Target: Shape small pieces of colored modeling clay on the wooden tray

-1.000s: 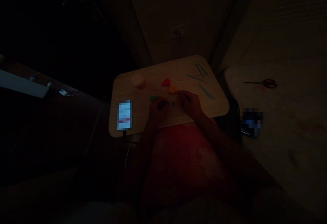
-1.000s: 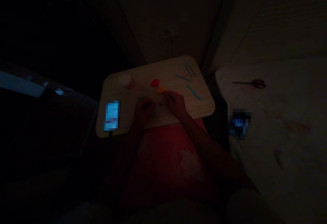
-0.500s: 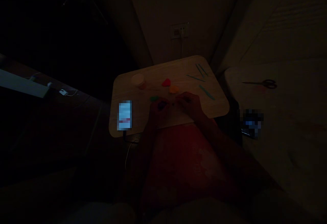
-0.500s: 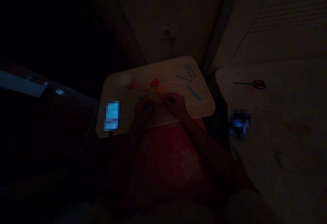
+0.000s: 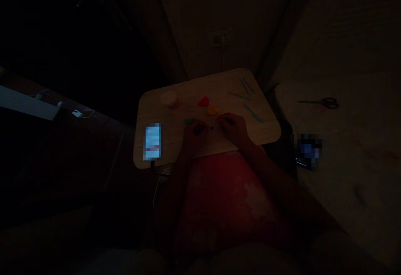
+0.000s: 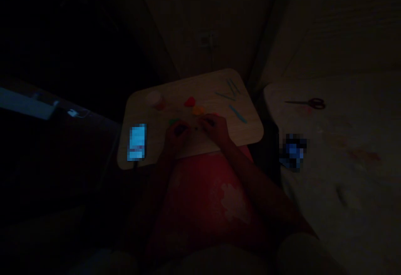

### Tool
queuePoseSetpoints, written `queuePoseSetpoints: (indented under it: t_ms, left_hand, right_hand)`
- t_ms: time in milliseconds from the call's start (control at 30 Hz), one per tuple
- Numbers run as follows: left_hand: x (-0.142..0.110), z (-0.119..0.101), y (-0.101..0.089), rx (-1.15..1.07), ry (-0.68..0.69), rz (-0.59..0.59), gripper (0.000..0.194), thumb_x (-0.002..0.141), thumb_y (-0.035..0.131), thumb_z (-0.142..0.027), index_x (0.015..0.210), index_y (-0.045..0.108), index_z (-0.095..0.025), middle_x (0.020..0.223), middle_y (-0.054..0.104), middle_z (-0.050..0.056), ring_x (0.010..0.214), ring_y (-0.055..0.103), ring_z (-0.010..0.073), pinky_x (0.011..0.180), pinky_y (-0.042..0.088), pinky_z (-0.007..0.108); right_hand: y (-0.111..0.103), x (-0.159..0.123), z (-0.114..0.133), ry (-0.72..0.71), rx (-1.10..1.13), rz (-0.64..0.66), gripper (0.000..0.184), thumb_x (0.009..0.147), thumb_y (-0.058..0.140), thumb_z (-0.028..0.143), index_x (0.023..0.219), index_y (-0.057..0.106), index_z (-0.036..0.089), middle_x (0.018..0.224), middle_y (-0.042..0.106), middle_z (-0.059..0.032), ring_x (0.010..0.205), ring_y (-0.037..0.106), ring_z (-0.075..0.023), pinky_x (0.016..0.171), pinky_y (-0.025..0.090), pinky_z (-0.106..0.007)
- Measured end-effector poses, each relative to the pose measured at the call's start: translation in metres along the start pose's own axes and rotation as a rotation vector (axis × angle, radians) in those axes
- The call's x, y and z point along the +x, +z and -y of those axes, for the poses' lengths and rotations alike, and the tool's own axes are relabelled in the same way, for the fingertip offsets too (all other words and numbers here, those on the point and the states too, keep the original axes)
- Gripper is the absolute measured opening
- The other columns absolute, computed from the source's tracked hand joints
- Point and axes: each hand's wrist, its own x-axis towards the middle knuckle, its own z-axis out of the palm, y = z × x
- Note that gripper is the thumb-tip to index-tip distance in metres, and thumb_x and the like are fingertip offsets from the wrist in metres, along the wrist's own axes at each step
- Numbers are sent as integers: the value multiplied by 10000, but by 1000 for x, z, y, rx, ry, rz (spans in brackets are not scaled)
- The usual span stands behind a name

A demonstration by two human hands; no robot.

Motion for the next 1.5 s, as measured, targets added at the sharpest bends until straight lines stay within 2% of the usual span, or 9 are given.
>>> queuePoseSetpoints:
  t_ms: [200,467,633,900,967,1100,1300,1500]
  left_hand:
    - [0,0,0,1,-1,-11,67,811,686,-231,865,687,-192,877,732,25,805,667,169,754,539,285]
    - [0,-5,-1,-6,-12,0,59,812,681,-236,854,679,-195,869,727,22,812,665,166,760,536,280]
    - [0,-6,-1,-1,-9,1,43,807,683,-213,846,680,-196,849,721,17,780,655,160,727,529,271]
    - [0,-4,0,3,0,-7,51,808,684,-198,859,681,-198,871,727,17,811,669,166,756,534,278]
    - [0,-2,0,-6,3,0,46,815,679,-194,861,679,-200,877,729,18,807,673,166,750,536,278]
    - [0,1,0,15,8,-7,41,821,689,-210,858,678,-198,871,727,16,797,666,166,751,537,285]
    - [0,-2,0,-12,-14,-4,51,815,675,-206,863,680,-190,869,724,18,809,667,163,754,535,274]
    - [0,-7,0,20,-16,-7,40,807,682,-202,846,679,-192,859,724,13,799,657,163,749,533,273]
  right_hand:
    - [1,0,1,3,57,-20,204,824,719,349,964,800,225,933,795,-61,784,711,-187,700,568,-304]
    - [1,-1,2,10,124,14,262,870,637,331,1087,737,224,869,778,-44,717,702,-173,652,560,-294]
    - [1,-1,-2,18,79,22,193,864,656,338,961,770,216,828,776,-46,704,708,-181,666,560,-309]
    - [0,-1,-1,35,8,-29,199,794,759,394,782,692,207,647,682,-1,582,607,-158,544,458,-275]
    - [0,-1,2,30,14,-23,240,831,728,412,720,654,213,611,645,8,566,581,-152,537,436,-275]
    - [-1,-1,3,-7,-9,6,458,969,553,494,603,578,219,552,557,3,551,519,-148,572,423,-295]
    - [1,0,0,-67,-2,-42,520,1003,406,623,652,443,243,612,446,10,603,432,-159,585,365,-309]
    - [1,1,3,-79,-11,-12,377,1001,453,532,774,526,240,697,547,-9,667,502,-172,625,413,-307]
